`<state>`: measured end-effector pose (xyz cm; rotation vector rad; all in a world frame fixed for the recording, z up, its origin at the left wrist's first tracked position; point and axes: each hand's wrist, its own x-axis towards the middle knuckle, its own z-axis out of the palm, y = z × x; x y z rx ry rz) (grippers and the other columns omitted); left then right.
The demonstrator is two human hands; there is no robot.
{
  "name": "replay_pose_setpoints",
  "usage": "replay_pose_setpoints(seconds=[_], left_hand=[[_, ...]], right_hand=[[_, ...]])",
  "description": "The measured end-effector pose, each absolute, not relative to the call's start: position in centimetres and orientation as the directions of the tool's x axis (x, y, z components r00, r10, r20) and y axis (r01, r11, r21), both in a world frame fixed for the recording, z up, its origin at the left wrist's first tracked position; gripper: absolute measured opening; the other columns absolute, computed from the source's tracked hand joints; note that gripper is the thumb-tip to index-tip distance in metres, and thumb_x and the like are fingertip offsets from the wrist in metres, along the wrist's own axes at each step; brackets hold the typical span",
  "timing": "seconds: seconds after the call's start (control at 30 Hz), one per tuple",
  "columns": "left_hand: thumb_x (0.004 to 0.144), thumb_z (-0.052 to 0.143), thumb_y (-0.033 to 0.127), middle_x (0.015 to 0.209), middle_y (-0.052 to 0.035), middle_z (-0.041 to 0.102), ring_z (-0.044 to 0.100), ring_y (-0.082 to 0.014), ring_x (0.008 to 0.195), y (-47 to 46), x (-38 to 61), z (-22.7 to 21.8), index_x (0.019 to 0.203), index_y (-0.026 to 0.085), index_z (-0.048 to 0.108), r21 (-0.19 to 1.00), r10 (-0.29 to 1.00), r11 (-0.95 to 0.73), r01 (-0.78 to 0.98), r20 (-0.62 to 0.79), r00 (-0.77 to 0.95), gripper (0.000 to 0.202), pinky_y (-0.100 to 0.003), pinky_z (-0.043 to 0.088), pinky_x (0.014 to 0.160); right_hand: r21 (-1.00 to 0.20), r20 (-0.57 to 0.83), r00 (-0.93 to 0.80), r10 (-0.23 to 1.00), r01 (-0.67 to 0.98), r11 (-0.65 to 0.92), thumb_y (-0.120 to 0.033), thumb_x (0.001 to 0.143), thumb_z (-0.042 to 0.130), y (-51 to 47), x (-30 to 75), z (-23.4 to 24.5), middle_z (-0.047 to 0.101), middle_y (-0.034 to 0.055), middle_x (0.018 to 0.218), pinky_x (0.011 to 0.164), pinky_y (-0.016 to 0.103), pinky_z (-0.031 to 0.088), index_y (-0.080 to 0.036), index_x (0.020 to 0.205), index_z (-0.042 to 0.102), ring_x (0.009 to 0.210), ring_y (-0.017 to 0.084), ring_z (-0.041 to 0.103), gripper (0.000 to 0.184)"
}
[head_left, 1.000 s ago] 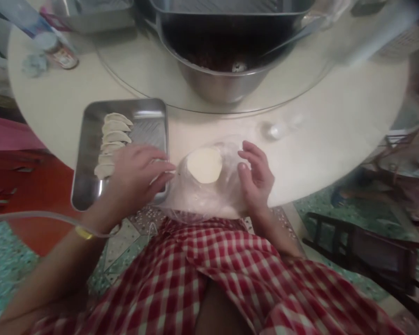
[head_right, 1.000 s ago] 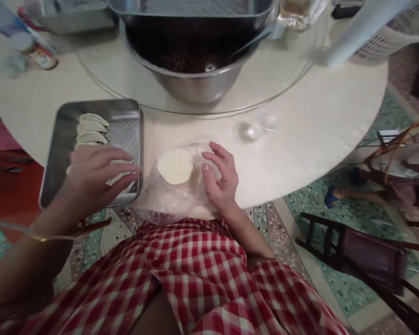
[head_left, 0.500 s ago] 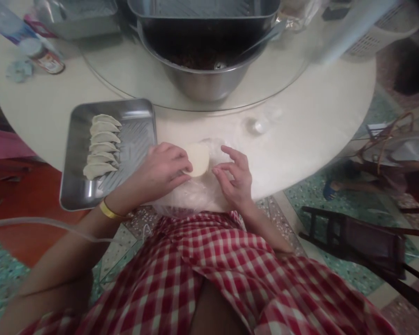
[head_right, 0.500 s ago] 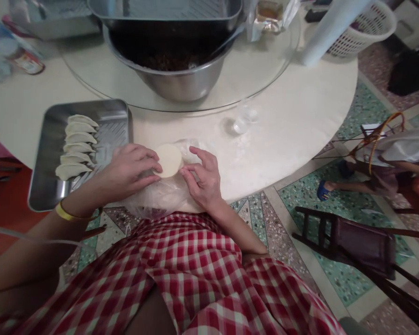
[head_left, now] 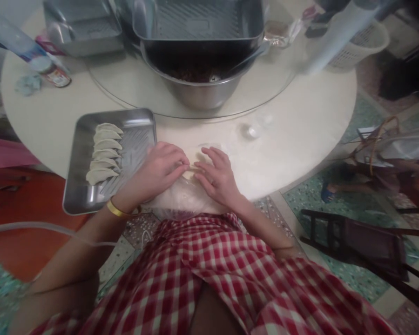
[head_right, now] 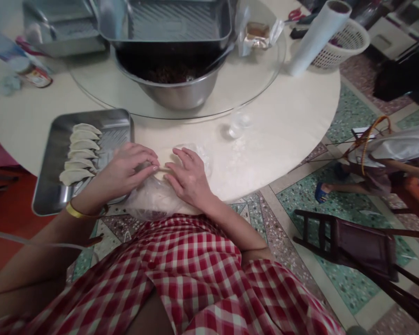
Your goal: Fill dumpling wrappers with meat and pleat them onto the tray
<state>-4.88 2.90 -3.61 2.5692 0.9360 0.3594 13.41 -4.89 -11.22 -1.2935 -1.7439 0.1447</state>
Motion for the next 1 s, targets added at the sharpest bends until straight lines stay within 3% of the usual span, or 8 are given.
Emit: replay_pose_setpoints(seconds=[0.13, 0.27, 0.33, 0.4, 0.5, 0.6, 0.8, 1.0], left_hand=[[0.092, 0.05, 0.036, 0.091, -0.0032, 0.07, 0.059, -0.0227, 0.095, 2.8, -4.8, -3.5, 0.086, 0.022, 0.065, 0.515, 0.739, -0.637, 0.573, 0.2, 0.643, 0.021, -0.041, 0.042, 0.092], [0.092, 0.054, 0.035, 0.098, -0.0031, 0.068, 0.061, -0.0196, 0.096, 0.9, -4.8, -4.1, 0.093, 0.023, 0.065, 0.809, 0.898, -0.422, 0.409, 0.314, 0.307, 0.016, -0.038, 0.048, 0.092], [0.093, 0.052, 0.04, 0.093, -0.0039, 0.067, 0.063, -0.0189, 0.092, -0.7, -4.5, -4.6, 0.091, 0.023, 0.064, 0.971, 0.967, -0.206, 0.122, 0.183, 0.176, 0.021, -0.037, 0.051, 0.088], [0.094, 0.047, 0.047, 0.098, -0.0071, 0.067, 0.065, -0.0201, 0.094, -2.1, -3.7, -5.1, 0.094, 0.022, 0.06, 0.994, 0.978, 0.061, -0.093, -0.041, 0.205, 0.028, -0.039, 0.054, 0.088], [0.097, 0.025, 0.056, 0.116, -0.0143, 0.066, 0.064, -0.0242, 0.111, -2.5, -2.4, -5.4, 0.111, 0.021, 0.055, 0.928, 0.893, 0.333, -0.166, -0.253, 0.373, 0.048, -0.044, 0.054, 0.094], [0.095, 0.007, 0.061, 0.129, -0.0163, 0.061, 0.06, -0.0265, 0.12, -1.2, -1.4, -4.8, 0.113, 0.021, 0.052, 0.874, 0.835, 0.427, -0.229, -0.284, 0.472, 0.063, -0.047, 0.055, 0.095], [0.097, 0.011, 0.061, 0.121, -0.0097, 0.067, 0.059, -0.0278, 0.122, 0.2, -1.1, -2.4, 0.111, 0.022, 0.056, 0.607, 0.814, 0.577, -0.547, -0.369, 0.449, 0.062, -0.049, 0.052, 0.098], [0.1, 0.022, 0.06, 0.131, -0.0147, 0.064, 0.057, -0.0287, 0.128, -0.9, -1.0, -1.0, 0.144, 0.011, 0.042, 0.281, 0.764, 0.628, -0.726, -0.402, 0.505, 0.069, -0.044, 0.045, 0.108]], right_hand=[[-0.534, 0.544, -0.102, 0.833, 0.724, 0.437, -0.032, 0.092, 0.06, -2.6, 13.3, -10.4, 0.063, 0.007, 0.13, 0.111, 0.056, 0.04, -0.024, 0.091, 0.072, 0.132, 0.03, 0.047, 0.014], [-0.553, 0.489, -0.139, 0.861, 0.714, 0.43, -0.032, 0.088, 0.065, 0.4, 14.4, -8.6, 0.068, 0.0074, 0.123, 0.105, 0.052, 0.047, -0.022, 0.08, 0.073, 0.122, 0.03, 0.055, 0.016], [-0.596, 0.431, -0.135, 0.892, 0.7, 0.394, -0.032, 0.088, 0.066, 1.9, 15.0, -7.4, 0.069, 0.0084, 0.12, 0.102, 0.052, 0.049, -0.021, 0.077, 0.072, 0.116, 0.029, 0.059, 0.017], [-0.612, 0.4, -0.144, 0.905, 0.694, 0.38, -0.03, 0.087, 0.066, 3.3, 15.4, -6.2, 0.07, 0.0075, 0.117, 0.101, 0.051, 0.049, -0.021, 0.074, 0.071, 0.114, 0.027, 0.061, 0.017], [-0.56, 0.437, -0.191, 0.879, 0.707, 0.432, -0.03, 0.088, 0.064, 4.4, 15.3, -4.4, 0.07, 0.0058, 0.116, 0.103, 0.051, 0.048, -0.021, 0.072, 0.069, 0.114, 0.026, 0.061, 0.019], [-0.42, 0.542, -0.254, 0.801, 0.743, 0.521, -0.031, 0.09, 0.062, 3.8, 14.6, -3.2, 0.068, 0.0061, 0.122, 0.105, 0.053, 0.046, -0.022, 0.075, 0.069, 0.122, 0.028, 0.056, 0.019], [-0.089, 0.715, -0.373, 0.592, 0.791, 0.606, -0.033, 0.095, 0.057, -1.5, 13.1, -4.2, 0.064, 0.0032, 0.132, 0.111, 0.049, 0.042, -0.029, 0.094, 0.07, 0.132, 0.025, 0.049, 0.014], [-0.039, 0.79, -0.358, 0.497, 0.78, 0.625, -0.036, 0.094, 0.058, -4.7, 15.2, -4.6, 0.06, 0.0076, 0.135, 0.111, 0.048, 0.043, -0.028, 0.116, 0.065, 0.136, 0.026, 0.047, 0.025]])
